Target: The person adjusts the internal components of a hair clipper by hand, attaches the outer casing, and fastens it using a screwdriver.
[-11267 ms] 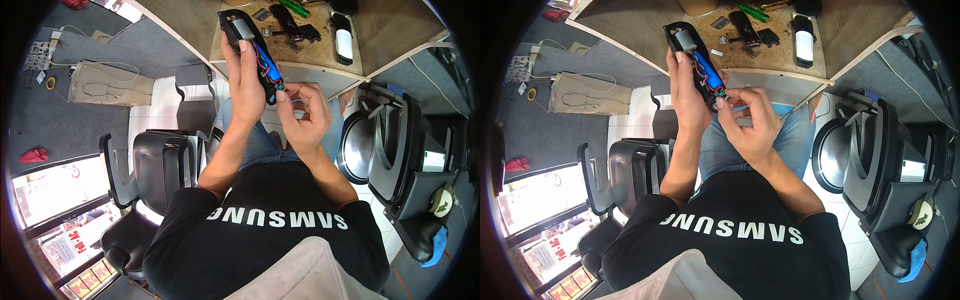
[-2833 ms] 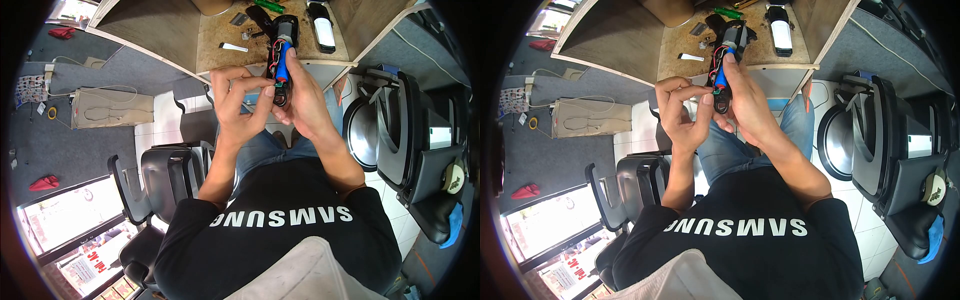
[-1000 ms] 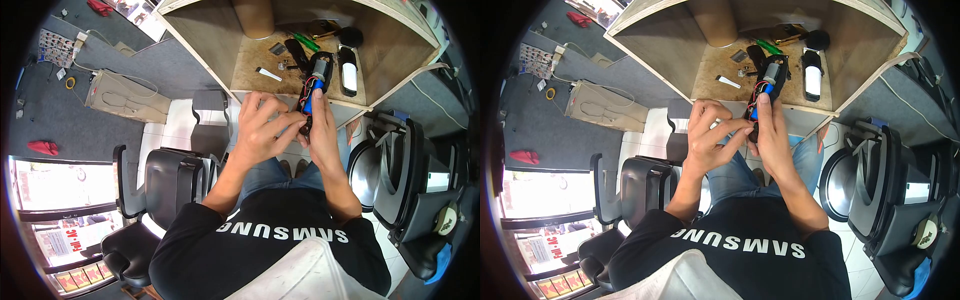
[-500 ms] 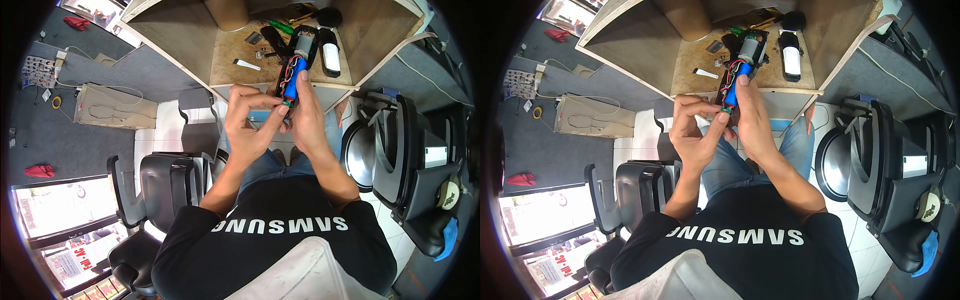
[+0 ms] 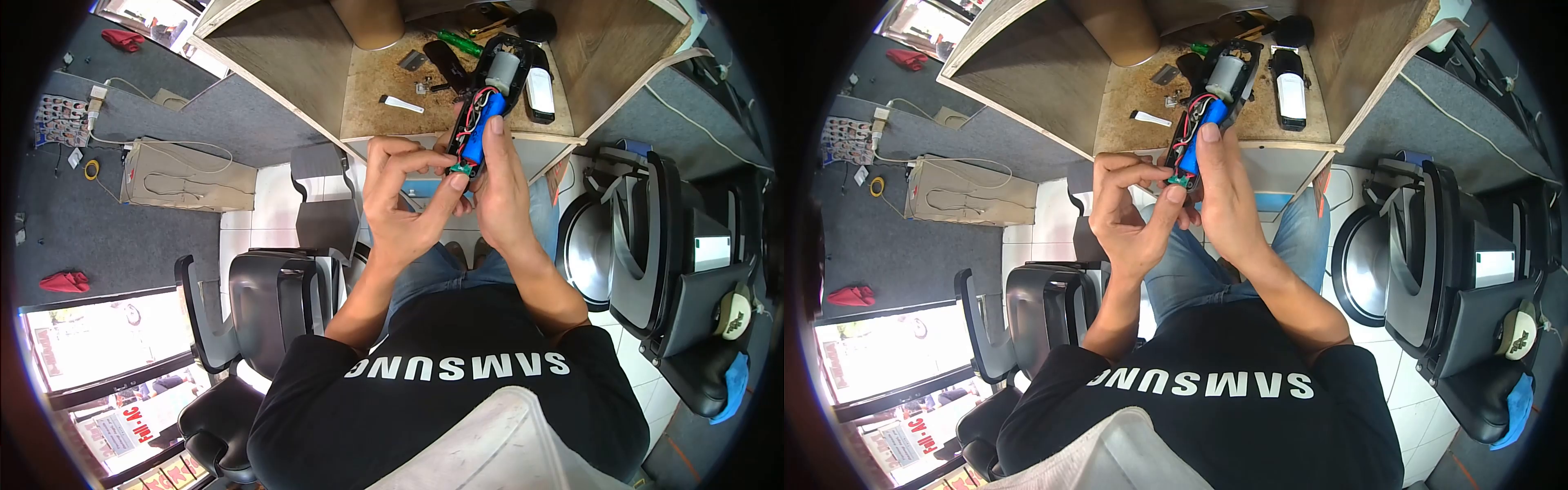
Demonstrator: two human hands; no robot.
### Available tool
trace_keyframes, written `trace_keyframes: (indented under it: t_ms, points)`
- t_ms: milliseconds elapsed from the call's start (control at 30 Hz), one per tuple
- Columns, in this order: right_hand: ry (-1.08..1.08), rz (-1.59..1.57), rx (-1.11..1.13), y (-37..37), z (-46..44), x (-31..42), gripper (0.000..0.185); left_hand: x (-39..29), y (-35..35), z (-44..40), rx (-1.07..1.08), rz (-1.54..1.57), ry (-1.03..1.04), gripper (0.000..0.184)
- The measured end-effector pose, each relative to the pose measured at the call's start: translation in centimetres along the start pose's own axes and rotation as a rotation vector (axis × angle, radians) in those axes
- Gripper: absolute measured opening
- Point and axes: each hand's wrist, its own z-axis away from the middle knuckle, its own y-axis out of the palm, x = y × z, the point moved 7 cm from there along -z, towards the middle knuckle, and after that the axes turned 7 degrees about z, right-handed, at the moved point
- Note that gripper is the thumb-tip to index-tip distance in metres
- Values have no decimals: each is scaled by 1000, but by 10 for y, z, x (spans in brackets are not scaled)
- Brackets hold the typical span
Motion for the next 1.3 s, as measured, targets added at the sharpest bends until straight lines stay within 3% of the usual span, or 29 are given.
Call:
trace_keyframes:
  t_ms: [667,1167,1300]
  points:
    - [89,17,-42,-5,1,-5,50,0,-1,-2,3,-54,31,25]
    - [-44,163,-87,-2,6,10,50,4,0,0,13,72,-105,20]
    - [-70,51,-56,1,4,7,46,11,1,2,-11,151,-187,20]
